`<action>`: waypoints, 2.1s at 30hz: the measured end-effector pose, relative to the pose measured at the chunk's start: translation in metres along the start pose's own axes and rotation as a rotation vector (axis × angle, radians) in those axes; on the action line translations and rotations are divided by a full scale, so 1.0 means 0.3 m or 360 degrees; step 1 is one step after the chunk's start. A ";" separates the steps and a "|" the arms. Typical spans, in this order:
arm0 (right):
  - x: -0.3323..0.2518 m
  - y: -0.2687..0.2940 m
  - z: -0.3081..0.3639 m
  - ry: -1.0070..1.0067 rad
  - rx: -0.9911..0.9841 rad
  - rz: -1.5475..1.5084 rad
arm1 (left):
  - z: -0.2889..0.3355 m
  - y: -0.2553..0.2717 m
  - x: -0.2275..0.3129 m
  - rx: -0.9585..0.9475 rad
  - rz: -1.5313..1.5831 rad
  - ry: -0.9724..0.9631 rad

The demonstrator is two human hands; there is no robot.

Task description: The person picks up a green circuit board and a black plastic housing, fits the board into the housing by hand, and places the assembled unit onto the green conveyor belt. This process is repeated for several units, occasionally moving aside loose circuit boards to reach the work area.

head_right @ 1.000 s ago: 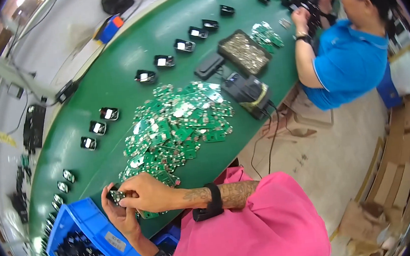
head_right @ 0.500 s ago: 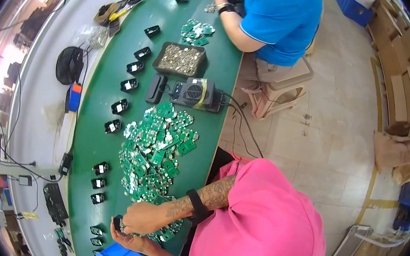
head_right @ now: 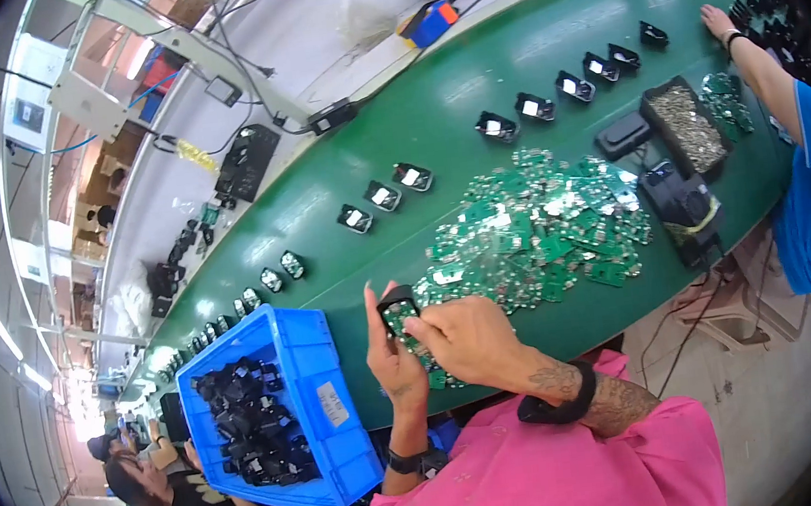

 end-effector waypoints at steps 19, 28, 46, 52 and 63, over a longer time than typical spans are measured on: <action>0.127 -0.039 -0.069 -0.0444 -0.0079 0.0225 | -0.015 0.027 -0.165 -0.0123 0.0779 0.0614; 0.110 -0.091 -0.096 -0.0022 0.0058 -0.0289 | -0.052 0.022 -0.187 -0.0328 0.0600 0.0627; 0.201 -0.174 -0.266 -0.0374 -0.0105 -0.0450 | -0.193 0.049 -0.316 -0.0360 0.0114 0.0299; 0.176 -0.075 -0.211 -0.0006 0.0007 -0.0128 | -0.434 0.326 -0.664 0.0415 0.0007 0.0460; 0.175 -0.134 -0.192 -0.0134 -0.0155 0.0749 | -0.636 0.310 -0.634 0.0293 -0.0918 0.0065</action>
Point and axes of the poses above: each hand's wrist, its own z-axis away from the middle knuckle, its own y-axis out of the back of the hand, x = y × z, the point moved 8 cm from there along -z, towards the middle knuckle, and after that the axes turned 3 degrees about -x, right-handed, at the moved point
